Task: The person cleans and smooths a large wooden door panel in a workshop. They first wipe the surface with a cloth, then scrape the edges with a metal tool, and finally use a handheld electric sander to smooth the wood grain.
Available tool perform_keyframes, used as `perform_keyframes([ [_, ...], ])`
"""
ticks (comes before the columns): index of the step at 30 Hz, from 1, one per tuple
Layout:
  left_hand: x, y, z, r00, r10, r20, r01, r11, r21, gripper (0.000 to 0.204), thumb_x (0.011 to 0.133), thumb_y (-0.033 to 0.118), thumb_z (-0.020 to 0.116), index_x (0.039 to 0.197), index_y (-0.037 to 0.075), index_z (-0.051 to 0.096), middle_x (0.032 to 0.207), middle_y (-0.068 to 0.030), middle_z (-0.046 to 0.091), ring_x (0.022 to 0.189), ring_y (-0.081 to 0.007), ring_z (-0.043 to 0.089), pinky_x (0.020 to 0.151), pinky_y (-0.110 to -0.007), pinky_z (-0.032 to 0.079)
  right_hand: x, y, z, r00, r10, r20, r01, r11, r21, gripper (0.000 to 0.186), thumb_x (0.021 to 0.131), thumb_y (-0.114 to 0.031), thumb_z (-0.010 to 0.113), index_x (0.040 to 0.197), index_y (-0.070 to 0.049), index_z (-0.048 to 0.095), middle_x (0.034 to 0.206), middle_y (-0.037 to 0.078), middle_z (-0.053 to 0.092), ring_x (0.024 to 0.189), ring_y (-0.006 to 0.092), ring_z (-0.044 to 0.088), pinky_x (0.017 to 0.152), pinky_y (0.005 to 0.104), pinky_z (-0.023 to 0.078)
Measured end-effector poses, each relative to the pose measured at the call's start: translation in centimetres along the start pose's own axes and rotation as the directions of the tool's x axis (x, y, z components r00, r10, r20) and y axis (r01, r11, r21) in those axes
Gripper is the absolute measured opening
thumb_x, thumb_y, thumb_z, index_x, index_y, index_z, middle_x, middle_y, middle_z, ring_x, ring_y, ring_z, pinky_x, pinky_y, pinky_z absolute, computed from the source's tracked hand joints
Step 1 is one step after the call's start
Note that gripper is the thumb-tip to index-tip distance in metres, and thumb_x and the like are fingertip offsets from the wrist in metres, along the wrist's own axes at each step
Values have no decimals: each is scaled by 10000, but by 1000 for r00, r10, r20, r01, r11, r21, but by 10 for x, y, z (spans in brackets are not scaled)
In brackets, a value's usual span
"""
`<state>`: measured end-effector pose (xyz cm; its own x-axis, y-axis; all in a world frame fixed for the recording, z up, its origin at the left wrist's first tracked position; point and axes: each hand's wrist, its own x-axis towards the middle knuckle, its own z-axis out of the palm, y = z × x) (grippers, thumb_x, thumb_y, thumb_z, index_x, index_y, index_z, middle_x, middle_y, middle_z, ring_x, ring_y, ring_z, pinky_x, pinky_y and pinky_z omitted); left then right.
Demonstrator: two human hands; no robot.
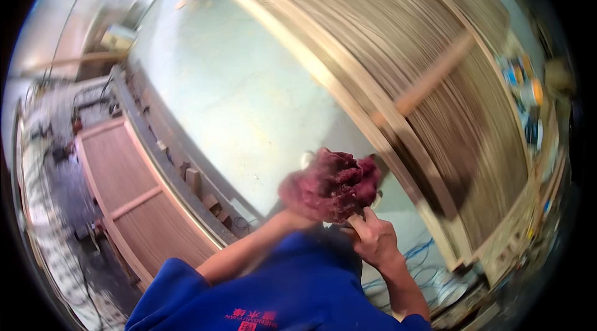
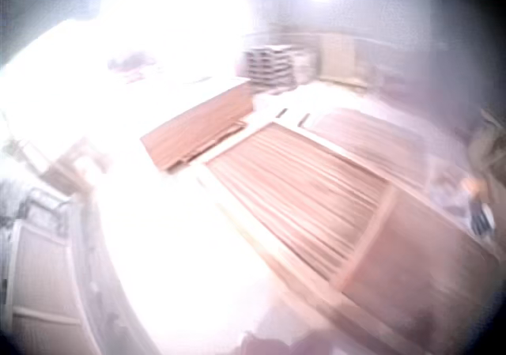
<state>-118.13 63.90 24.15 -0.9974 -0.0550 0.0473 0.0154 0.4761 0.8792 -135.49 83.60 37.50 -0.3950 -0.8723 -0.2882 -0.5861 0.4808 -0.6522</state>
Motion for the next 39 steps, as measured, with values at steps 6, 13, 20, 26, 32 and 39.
perform_keyframes([
  [6,-5,-10,-163,898,-257,-357,179,955,-238,358,1002,121,612,1355,67,612,1337,-124,602,1163,-239,604,983,-379,521,165,-118,8,970,-214,115,217,976,-18,493,847,-218,809,1320,-170,677,889,114,623,741,360,672,630,461,547],
  [13,12,-149,-253,264,-723,-638,210,689,-694,342,1046,144,541,1378,68,573,1313,-105,612,1178,-226,608,992,-380,521,343,-179,24,935,-303,185,310,951,-10,602,898,-213,777,1466,-187,579,908,114,628,779,355,667,689,460,555],
  [20,-23,-280,-427,-208,-910,-360,-32,374,-927,430,1129,300,473,1504,91,477,1450,-46,552,1322,-217,547,1131,-396,456,578,-161,28,992,-96,79,98,995,-12,603,964,-201,721,1530,-173,515,1182,243,567,952,441,659,810,503,558],
  [26,46,-291,-475,14,-936,-351,-138,345,-928,519,1138,349,448,1587,98,377,1549,-65,480,1430,-236,466,1201,-397,384,789,-169,37,996,-47,72,61,979,-197,538,982,-183,690,1500,-140,551,1227,284,544,999,474,673,858,525,564],
  [32,85,-308,-502,33,-941,-335,59,337,-940,557,1129,406,468,1587,100,385,1546,-47,465,1404,-210,468,1176,-392,394,867,-186,41,990,69,121,-35,962,-270,519,984,-187,684,1487,-133,570,1206,295,557,963,458,694,867,523,569],
  [39,103,-336,-527,51,-933,-355,129,359,-925,561,1126,414,472,1581,96,395,1542,-47,470,1402,-208,469,1174,-392,397,894,-198,38,972,134,194,-65,943,-327,524,995,-191,673,1502,-136,552,1188,291,574,963,465,696,854,525,570],
])
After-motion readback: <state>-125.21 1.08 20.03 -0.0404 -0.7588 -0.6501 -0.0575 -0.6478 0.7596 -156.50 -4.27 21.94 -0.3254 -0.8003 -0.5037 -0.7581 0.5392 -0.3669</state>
